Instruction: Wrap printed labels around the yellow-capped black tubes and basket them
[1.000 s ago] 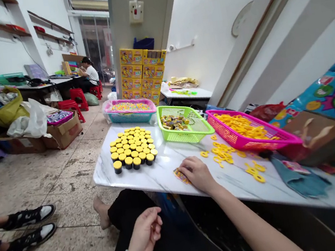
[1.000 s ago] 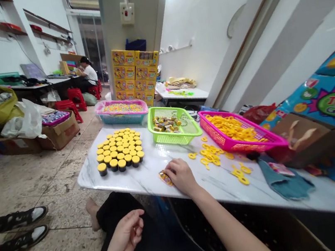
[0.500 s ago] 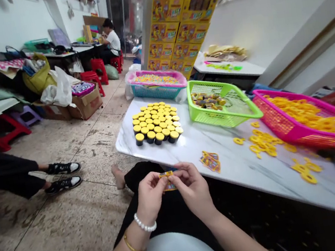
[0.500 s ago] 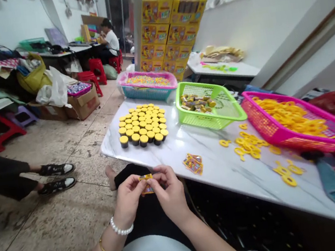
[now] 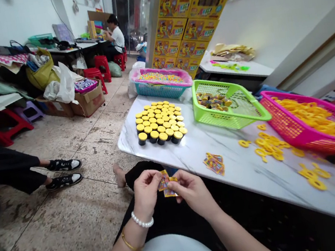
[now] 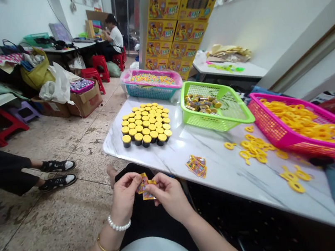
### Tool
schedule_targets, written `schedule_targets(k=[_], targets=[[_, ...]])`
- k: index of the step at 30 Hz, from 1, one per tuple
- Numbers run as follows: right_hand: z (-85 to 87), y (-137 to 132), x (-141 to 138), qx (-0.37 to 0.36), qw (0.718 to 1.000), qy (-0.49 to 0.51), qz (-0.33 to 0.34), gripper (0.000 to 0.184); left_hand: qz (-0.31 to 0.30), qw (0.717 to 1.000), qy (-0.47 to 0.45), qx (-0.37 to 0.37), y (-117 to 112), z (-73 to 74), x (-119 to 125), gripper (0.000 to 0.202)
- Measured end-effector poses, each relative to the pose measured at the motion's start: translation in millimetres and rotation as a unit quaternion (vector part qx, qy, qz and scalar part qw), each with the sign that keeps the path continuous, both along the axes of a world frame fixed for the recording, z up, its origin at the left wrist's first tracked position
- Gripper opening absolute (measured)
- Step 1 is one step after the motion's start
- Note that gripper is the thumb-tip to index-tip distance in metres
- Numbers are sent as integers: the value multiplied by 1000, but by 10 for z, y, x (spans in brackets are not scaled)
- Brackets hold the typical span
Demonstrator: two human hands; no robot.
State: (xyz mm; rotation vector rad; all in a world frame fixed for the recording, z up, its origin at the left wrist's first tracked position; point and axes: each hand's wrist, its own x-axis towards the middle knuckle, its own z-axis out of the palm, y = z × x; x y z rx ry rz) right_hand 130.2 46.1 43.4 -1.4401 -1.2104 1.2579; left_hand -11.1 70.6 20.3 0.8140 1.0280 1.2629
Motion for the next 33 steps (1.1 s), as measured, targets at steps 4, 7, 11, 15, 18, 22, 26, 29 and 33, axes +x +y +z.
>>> schedule_targets(k=[4, 7, 11, 15, 18, 22, 26, 29, 33], targets=[[129, 238, 471, 127, 957, -229, -122, 36, 17, 999, -2, -32, 59, 1, -54, 35], [177, 494, 868, 196, 861, -432, -182, 36, 5, 999, 0, -42, 61, -4, -57, 36], [190, 537, 920, 287, 779, -521, -197, 36, -16, 998, 35, -48, 27, -19, -43, 34], [134, 171, 378, 238, 893, -357, -132, 36, -27, 996, 89, -12, -20, -10, -48, 29], [9, -59, -44, 92, 982, -167, 0, 42, -31, 993, 111, 29, -52, 18, -48, 30], [-130, -57, -217, 116, 986, -95, -72, 50, 15, 997, 69, 36, -80, 94, -50, 39], [-125, 60, -119, 148, 976, -91, -135, 50, 72, 992, 80, 63, -144, 240, -73, 42], [-87, 63, -78, 168, 968, -107, -155, 51, 54, 989, 112, 76, -204, 326, -81, 44], [-49, -2, -92, 211, 956, -132, -158, 50, 21, 992, 114, 57, -211, 305, -67, 45]])
